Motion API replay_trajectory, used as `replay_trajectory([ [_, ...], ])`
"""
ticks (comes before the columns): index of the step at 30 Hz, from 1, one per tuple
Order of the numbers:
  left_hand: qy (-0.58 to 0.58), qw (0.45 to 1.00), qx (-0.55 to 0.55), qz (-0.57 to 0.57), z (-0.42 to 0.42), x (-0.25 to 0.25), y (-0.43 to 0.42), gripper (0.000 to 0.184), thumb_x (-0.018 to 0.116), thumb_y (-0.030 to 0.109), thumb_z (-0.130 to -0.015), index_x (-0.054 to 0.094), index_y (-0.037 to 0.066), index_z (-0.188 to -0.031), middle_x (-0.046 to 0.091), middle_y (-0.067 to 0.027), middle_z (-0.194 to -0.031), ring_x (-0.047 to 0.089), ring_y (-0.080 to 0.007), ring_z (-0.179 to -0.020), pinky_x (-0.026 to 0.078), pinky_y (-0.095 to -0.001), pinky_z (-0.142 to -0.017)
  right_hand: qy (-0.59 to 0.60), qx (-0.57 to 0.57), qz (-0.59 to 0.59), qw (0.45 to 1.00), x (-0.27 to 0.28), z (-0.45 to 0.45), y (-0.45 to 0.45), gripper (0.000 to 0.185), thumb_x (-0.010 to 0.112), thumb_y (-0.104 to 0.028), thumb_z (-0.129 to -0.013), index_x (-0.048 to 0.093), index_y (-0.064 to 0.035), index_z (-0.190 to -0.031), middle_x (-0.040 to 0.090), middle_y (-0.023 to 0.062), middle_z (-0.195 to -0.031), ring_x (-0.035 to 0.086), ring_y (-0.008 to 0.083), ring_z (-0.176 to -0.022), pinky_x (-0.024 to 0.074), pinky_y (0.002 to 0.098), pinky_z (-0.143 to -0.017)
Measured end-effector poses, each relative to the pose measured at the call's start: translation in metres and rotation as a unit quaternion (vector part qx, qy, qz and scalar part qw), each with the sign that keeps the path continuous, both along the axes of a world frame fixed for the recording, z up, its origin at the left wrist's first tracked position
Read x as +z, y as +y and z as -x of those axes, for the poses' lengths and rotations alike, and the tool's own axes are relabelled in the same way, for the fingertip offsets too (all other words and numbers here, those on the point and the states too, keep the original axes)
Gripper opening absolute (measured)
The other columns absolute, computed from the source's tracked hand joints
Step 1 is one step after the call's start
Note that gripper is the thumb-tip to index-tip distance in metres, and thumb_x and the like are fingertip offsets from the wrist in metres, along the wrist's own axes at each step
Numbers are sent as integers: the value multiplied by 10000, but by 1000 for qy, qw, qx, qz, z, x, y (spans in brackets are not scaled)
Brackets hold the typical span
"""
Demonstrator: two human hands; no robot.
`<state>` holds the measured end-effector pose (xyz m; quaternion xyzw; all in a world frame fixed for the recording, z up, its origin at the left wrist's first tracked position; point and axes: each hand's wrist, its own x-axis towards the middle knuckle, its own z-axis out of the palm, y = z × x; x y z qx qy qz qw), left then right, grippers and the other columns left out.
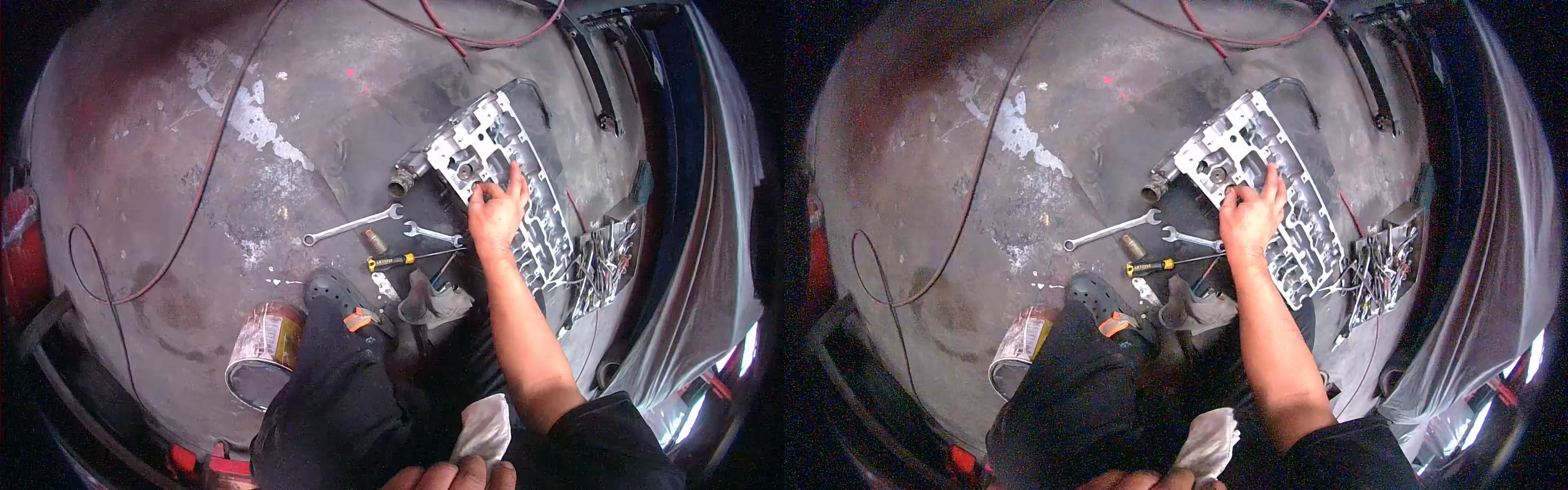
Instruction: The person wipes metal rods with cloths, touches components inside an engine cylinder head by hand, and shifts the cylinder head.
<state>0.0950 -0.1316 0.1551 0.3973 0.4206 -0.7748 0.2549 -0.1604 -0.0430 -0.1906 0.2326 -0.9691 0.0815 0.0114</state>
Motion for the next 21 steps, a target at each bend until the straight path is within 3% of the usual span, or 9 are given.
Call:
replay_trajectory([
  [3,95,988,88,80,-3,-9,6,1230,525,953,-606,397,-168,-1096,382,-222,-1202,289,-322,-1229,68,-477,-1146,2,30,27,999,2,11,14,167,688,-214,-819,769,-92,-898,414,143,-1495,364,384,-1358,338,508,-1097],
  [5,97,989,73,86,-2,-13,2,1226,527,951,-606,401,-166,-1095,385,-221,-1201,292,-321,-1227,72,-477,-1145,73,123,16,990,22,16,18,140,706,-160,-790,739,-98,-911,508,144,-1372,446,376,-1274,346,500,-1085],
  [7,77,993,47,80,0,-16,4,1221,528,948,-606,404,-164,-1095,388,-221,-1201,295,-321,-1226,77,-477,-1143,54,263,-6,963,41,29,24,214,720,-120,-727,717,-127,-940,504,125,-1356,458,350,-1254,348,507,-1077],
  [8,68,994,36,78,1,-16,5,1219,529,947,-606,406,-163,-1094,389,-220,-1201,297,-321,-1225,79,-476,-1143,55,265,-6,963,42,38,31,214,720,-120,-727,717,-127,-940,504,125,-1356,458,350,-1254,348,507,-1077],
  [10,58,995,32,76,2,-16,11,1215,531,945,-605,410,-161,-1094,392,-220,-1201,300,-320,-1223,83,-476,-1142,48,450,-68,889,42,58,41,283,697,-129,-692,702,-168,-972,489,102,-1378,462,317,-1258,342,529,-1076],
  [14,58,995,41,70,5,-17,23,1206,535,941,-605,417,-157,-1092,398,-219,-1200,307,-320,-1220,92,-475,-1139,45,561,-90,822,47,84,22,277,654,-164,-710,699,-183,-983,479,89,-1402,454,290,-1276,329,550,-1082],
  [18,49,994,64,77,8,-18,44,1198,538,936,-605,424,-153,-1091,404,-218,-1199,313,-319,-1217,100,-475,-1137,20,688,-143,711,50,104,-3,196,617,-216,-764,696,-194,-943,437,36,-1475,395,244,-1360,280,544,-1130],
  [21,40,992,91,79,12,-17,64,1191,541,933,-605,430,-150,-1090,408,-217,-1198,318,-319,-1215,107,-474,-1135,16,702,-104,704,57,109,-23,157,653,-204,-749,711,-173,-891,427,43,-1488,387,251,-1369,295,523,-1130],
])
